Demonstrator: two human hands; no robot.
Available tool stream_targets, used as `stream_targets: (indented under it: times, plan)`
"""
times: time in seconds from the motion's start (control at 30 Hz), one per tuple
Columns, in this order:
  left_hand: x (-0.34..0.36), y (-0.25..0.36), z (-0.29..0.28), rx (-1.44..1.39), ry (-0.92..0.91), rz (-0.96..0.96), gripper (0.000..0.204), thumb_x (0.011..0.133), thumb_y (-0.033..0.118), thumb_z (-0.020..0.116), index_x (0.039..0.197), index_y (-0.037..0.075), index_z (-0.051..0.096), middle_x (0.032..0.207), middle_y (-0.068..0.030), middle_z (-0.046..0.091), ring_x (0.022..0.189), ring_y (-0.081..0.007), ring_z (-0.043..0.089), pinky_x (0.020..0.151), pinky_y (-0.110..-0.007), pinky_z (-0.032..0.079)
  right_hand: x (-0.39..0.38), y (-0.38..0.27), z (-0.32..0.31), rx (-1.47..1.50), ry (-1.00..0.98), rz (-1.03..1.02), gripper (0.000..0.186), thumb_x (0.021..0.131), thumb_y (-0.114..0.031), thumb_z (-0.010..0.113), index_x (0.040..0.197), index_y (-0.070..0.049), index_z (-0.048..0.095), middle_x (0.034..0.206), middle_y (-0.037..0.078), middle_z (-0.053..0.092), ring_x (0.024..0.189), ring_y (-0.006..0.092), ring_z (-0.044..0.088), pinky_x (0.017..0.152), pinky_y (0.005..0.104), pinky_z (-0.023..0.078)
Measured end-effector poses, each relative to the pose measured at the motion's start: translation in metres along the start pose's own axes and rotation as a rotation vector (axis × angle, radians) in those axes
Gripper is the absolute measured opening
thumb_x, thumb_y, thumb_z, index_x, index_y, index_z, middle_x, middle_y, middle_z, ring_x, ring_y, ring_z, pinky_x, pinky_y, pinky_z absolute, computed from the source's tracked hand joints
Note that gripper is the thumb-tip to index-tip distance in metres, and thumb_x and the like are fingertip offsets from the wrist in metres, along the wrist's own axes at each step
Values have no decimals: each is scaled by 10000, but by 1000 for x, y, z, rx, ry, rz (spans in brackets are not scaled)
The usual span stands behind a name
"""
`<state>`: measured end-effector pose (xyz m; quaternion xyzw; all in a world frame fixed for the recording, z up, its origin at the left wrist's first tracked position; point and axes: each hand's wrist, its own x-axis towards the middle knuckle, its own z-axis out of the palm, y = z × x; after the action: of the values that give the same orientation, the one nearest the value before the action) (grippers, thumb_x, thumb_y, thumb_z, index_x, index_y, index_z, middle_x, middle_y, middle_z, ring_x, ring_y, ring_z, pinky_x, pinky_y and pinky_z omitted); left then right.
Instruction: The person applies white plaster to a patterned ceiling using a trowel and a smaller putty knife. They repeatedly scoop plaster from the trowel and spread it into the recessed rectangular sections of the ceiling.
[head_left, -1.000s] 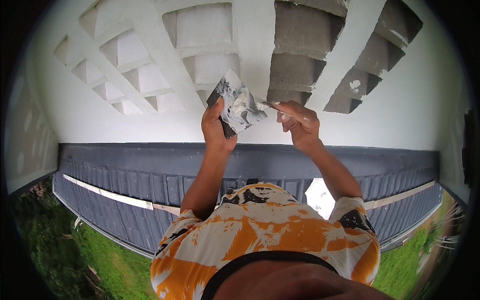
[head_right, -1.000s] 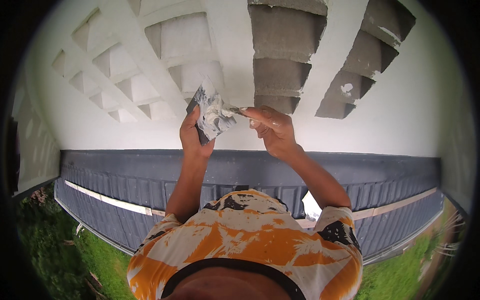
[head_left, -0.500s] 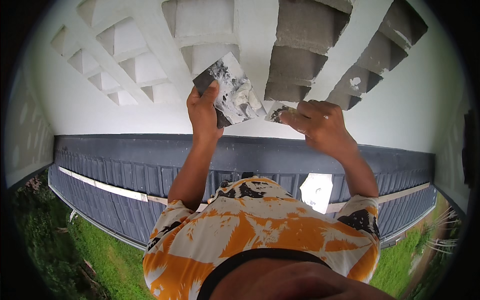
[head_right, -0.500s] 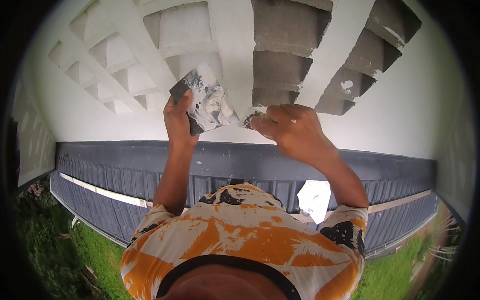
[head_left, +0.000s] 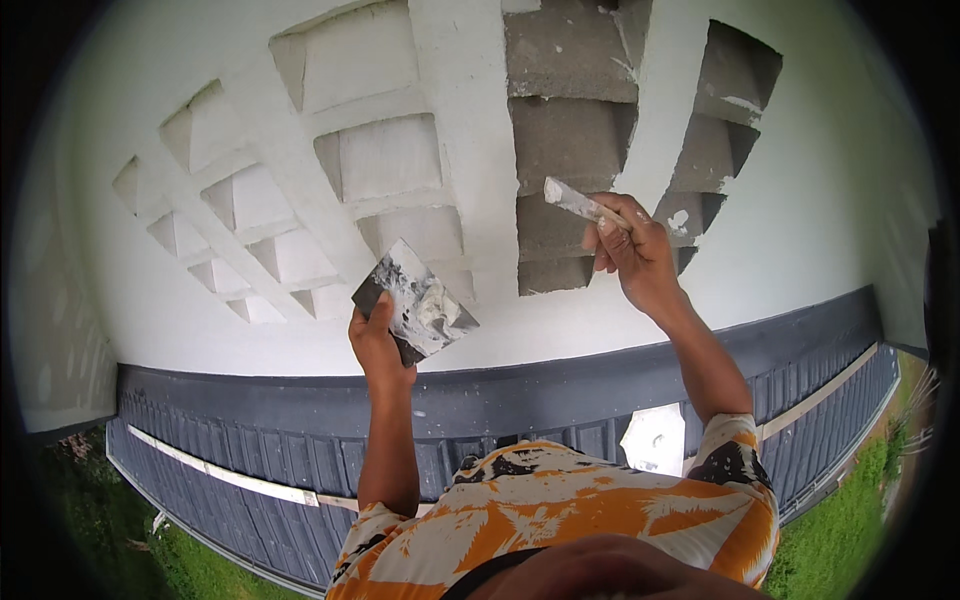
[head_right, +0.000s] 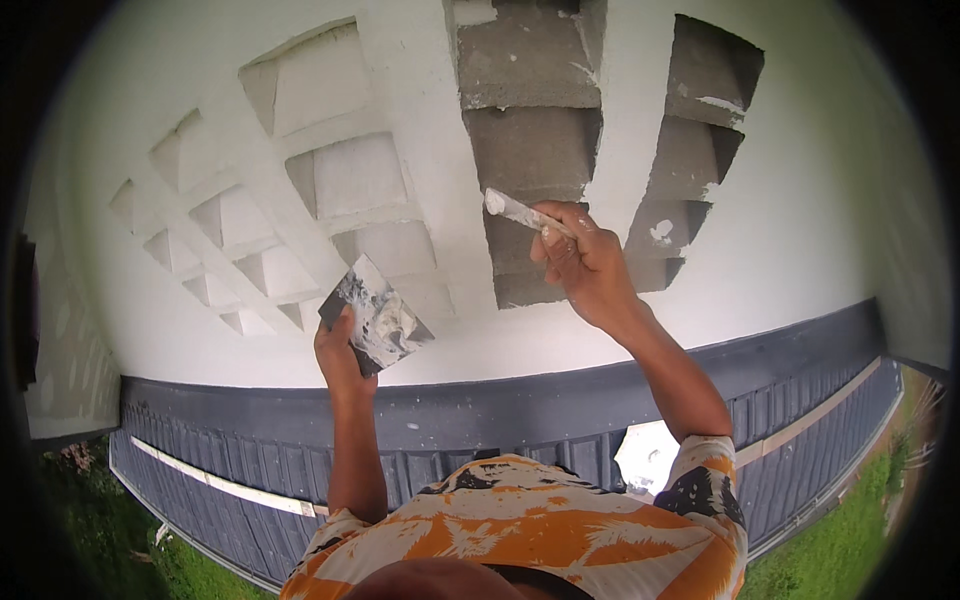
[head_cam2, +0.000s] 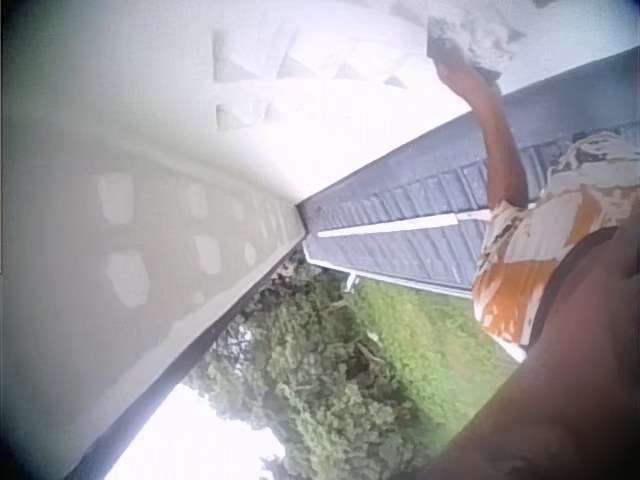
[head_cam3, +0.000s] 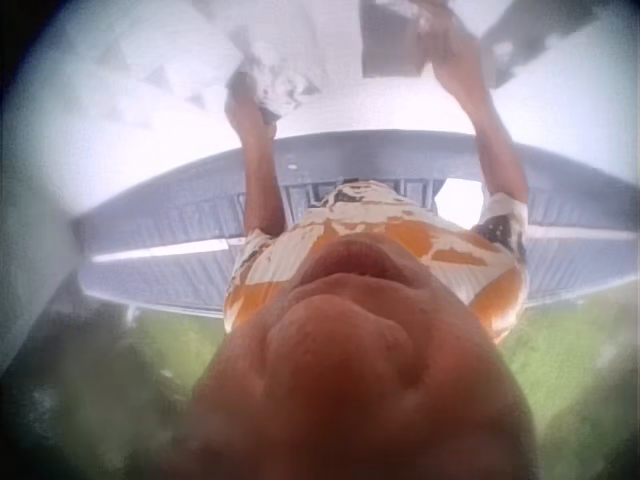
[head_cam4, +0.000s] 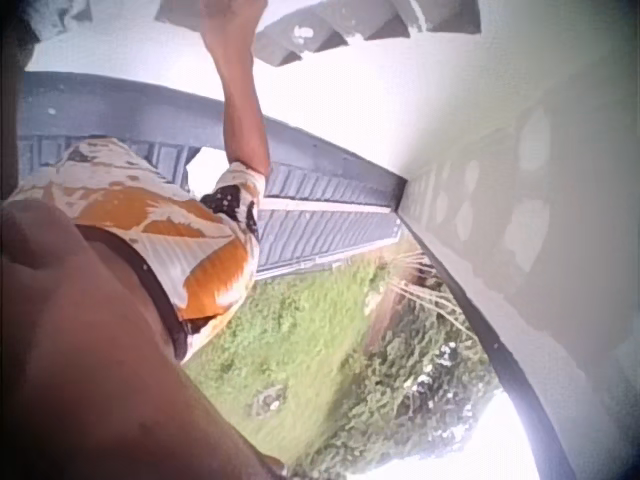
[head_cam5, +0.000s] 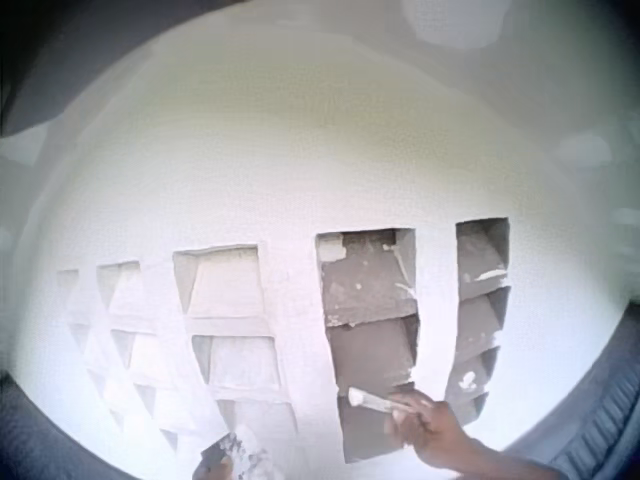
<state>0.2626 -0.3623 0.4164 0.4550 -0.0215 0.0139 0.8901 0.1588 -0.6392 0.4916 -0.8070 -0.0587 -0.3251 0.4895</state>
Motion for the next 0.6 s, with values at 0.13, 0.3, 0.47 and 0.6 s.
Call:
stream_targets:
  times: [0.13,0.3,0.47,0.6]
  plan:
    - [-2,-18,-16,8,-49,-27,260,916,35,533,1158,-45,583,1036,-113,669,876,-201,677,767,-324,553,85,4,-13,-625,461,-585,266,976,-107,520,1236,-78,569,823,108,654,588,162,627,541,293,505]
    - [-10,-25,-23,-2,-12,-96,259,911,35,538,1154,-38,592,1035,-121,674,876,-215,685,785,-340,562,187,11,-27,-1203,505,-568,384,843,-83,586,1223,-37,563,885,153,695,642,306,688,520,400,538]
    - [-15,-28,-48,-27,55,-115,279,889,52,563,1152,-37,587,1035,-127,668,873,-242,687,776,-373,574,225,10,-36,-1391,387,-545,419,866,-73,517,1262,61,498,873,210,688,645,323,695,529,407,550]
    - [-13,-28,-59,-29,91,-143,284,883,65,568,1148,-37,583,1036,-134,661,880,-268,688,780,-395,577,233,16,-43,-1493,317,-576,422,876,-66,503,1256,113,474,835,218,686,648,335,694,538,413,556]
